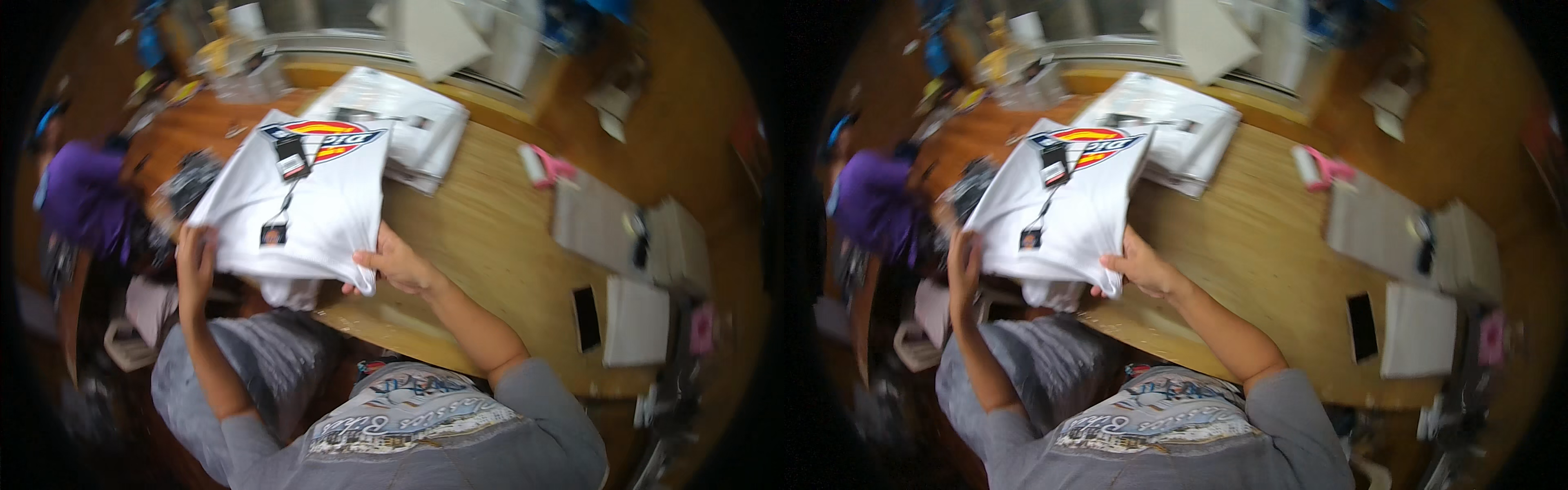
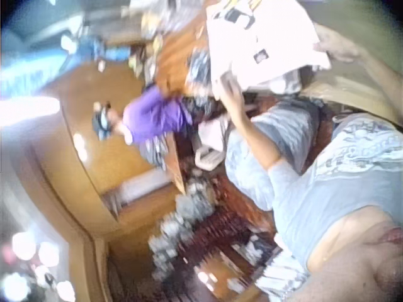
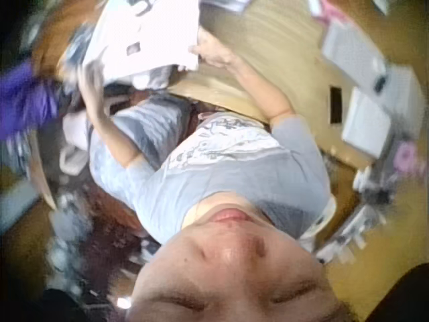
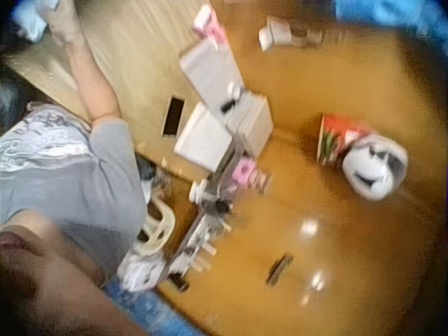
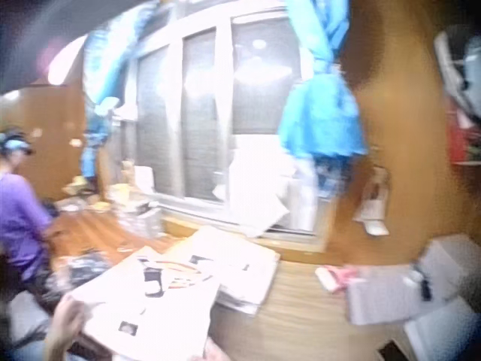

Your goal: The person folds white t-shirts and places them into clear plastic bags. They then seal the bags and stack the packaged shirts on the table.

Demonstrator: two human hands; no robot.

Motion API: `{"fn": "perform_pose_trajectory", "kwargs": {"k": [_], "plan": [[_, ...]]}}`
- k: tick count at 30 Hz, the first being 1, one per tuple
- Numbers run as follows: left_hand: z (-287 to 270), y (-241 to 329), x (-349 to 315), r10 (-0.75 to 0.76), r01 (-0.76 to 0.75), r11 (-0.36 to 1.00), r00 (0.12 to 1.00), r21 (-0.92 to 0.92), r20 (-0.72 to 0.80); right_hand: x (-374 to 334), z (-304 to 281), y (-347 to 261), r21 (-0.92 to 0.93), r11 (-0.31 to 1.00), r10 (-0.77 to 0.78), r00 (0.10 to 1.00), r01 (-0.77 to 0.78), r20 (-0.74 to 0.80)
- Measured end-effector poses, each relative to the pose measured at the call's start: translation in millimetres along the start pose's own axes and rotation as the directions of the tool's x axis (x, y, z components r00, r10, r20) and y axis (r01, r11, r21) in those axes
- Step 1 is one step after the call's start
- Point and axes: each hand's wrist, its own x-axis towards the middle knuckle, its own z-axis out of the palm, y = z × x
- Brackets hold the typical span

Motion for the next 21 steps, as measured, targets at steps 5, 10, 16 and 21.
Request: {"fn": "perform_pose_trajectory", "kwargs": {"k": [5,10,16,21], "plan": [[108.4,27.7,-76.6,0.323,-0.325,0.929,0.945,0.175,0.043,-148.2,-45.9,-20.9,-0.215,0.976,-0.021,0.965,-0.037,-0.263],[196.6,77.2,-159.8,0.192,-0.147,0.977,0.925,-0.155,0.327,-282.8,-71.1,32.8,-0.291,0.952,-0.088,0.825,-0.096,-0.559],[206.7,120.8,-160.6,0.139,-0.328,0.899,0.843,0.292,0.520,-365.5,-85.3,40.7,-0.068,0.925,0.183,0.597,-0.373,-0.781],[263.9,116.2,-118.0,0.251,-0.305,0.952,0.829,0.028,0.499,-448.2,-153.0,-43.4,-0.452,0.454,-0.769,-0.081,-0.768,-0.634]]}}
